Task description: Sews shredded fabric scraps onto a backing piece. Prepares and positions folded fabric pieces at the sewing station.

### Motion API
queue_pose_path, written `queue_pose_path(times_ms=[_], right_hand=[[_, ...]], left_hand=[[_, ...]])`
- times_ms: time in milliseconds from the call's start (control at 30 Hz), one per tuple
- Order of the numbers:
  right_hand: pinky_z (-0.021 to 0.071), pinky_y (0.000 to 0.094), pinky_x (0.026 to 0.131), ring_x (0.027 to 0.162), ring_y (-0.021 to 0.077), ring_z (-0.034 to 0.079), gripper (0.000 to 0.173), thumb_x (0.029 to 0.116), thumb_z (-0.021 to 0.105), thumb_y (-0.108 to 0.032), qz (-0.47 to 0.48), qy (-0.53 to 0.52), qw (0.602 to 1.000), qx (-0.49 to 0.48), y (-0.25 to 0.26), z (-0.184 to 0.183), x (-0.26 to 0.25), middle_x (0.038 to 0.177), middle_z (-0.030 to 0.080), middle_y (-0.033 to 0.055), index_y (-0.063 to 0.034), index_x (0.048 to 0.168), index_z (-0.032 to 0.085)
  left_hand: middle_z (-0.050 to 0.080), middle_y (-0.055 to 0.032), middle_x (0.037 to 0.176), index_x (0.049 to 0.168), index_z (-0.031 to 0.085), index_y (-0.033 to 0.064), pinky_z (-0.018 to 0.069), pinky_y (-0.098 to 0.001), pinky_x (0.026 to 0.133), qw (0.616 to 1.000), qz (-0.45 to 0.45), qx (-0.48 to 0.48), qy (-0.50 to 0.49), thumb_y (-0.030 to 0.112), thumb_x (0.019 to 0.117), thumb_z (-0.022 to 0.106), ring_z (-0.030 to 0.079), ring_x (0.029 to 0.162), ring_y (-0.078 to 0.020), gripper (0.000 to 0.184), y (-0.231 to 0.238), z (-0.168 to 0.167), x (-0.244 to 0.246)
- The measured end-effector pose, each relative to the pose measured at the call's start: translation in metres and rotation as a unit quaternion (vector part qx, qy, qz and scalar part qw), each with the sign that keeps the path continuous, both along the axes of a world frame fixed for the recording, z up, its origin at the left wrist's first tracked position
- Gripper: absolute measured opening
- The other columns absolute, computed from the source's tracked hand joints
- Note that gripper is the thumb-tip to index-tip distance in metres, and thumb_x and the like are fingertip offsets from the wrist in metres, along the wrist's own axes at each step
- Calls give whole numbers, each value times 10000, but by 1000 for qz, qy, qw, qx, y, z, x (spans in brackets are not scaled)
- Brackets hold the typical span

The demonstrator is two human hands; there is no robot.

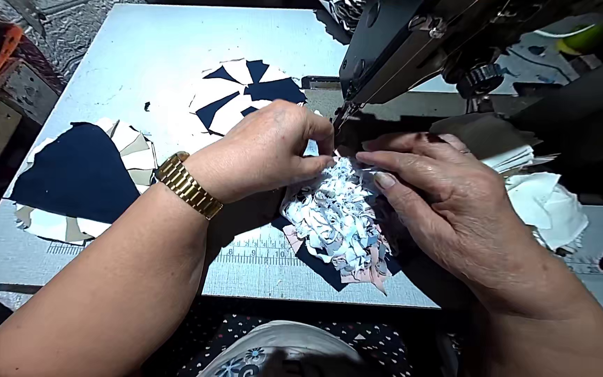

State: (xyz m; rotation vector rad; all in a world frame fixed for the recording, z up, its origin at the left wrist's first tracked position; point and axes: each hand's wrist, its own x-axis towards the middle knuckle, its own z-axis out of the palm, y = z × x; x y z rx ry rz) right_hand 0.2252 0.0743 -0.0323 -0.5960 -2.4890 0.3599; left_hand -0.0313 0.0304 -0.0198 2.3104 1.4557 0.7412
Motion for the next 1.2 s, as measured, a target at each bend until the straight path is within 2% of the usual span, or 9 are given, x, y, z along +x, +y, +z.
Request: queue_pose_path(times_ms=[100, 200, 400, 467, 533, 600, 667, 800, 1200], right_hand=[[423, 480, 1125, 1394, 266, 503, 516, 1083, 351, -368, -9, -92, 996, -18, -17, 3, -6, 1519, 524, 115, -115, 1478, 566], [318, 613, 1171, 1497, 327, 368, 706, 1061, 261, -576, -27, -174, 984, -25, -26, -15, -15, 1668, 321, 110, -133, 1589, 409], [306, 663, 1142, 1512, 328, 344, 691, 1068, 234, -558, -30, -185, 981, -44, -23, -17, -19, 1697, 260, 95, -169, 1631, 327], [343, 608, 1154, 1496, 286, 376, 588, 1078, 324, -474, -15, -117, 991, -63, -22, -9, -14, 1663, 336, 86, -183, 1572, 451], [418, 510, 1115, 1380, 282, 494, 419, 1058, 482, -312, 4, -48, 998, -46, -21, 3, -4, 1519, 507, 131, -100, 1382, 645], [478, 391, 985, 1167, 217, 587, 237, 977, 611, -206, 19, -1, 999, -45, -21, 12, 10, 1264, 653, 96, -68, 1097, 760], [547, 244, 826, 979, 93, 632, 149, 938, 661, -228, 33, 5, 996, -86, -23, 14, 26, 1086, 665, -5, -132, 983, 766], [543, 161, 675, 831, 9, 617, 170, 891, 710, -288, 22, -16, 989, -144, -38, 5, 37, 999, 640, -68, -171, 1001, 763], [546, 160, 686, 820, 34, 639, 118, 933, 683, -179, -16, 53, 991, -125, -36, -1, 37, 963, 675, -22, -95, 983, 750]], left_hand=[[580, 54, 661, 1026, 742, 106, 425, -232, 537, 999, 16, 24, -18, 258, 989, 657, 477, 547, -26, 177, 0, 5, -5], [560, 72, 657, 1008, 737, 108, 382, -187, 529, 999, 26, 45, -16, 245, 995, 647, 445, 544, 7, 165, 0, 7, -8], [580, 61, 667, 986, 728, 98, 395, -184, 551, 999, 20, 33, -3, 239, 982, 667, 466, 559, 6, 154, -1, 7, -10], [587, 56, 661, 951, 729, 86, 395, -170, 536, 999, -12, 8, -32, 210, 947, 718, 469, 552, 14, 124, -1, 9, -12], [590, 57, 657, 910, 737, 78, 398, -161, 520, 995, -69, -38, -67, 178, 905, 762, 475, 552, 19, 104, -4, 13, -12], [601, 63, 662, 878, 745, 83, 404, -154, 513, 984, -137, -80, -79, 169, 885, 777, 491, 561, 28, 93, -8, 15, -7], [632, 49, 671, 862, 761, 84, 419, -156, 507, 974, -180, -117, -75, 158, 870, 797, 522, 569, 22, 83, -12, 16, 3], [658, 46, 692, 880, 776, 113, 452, -169, 528, 966, -169, -196, -3, 203, 872, 818, 554, 589, 10, 100, -22, 22, 16], [604, 54, 661, 899, 750, 93, 396, -149, 497, 974, -170, -145, -31, 191, 911, 770, 500, 555, 21, 101, -18, 18, 12]])
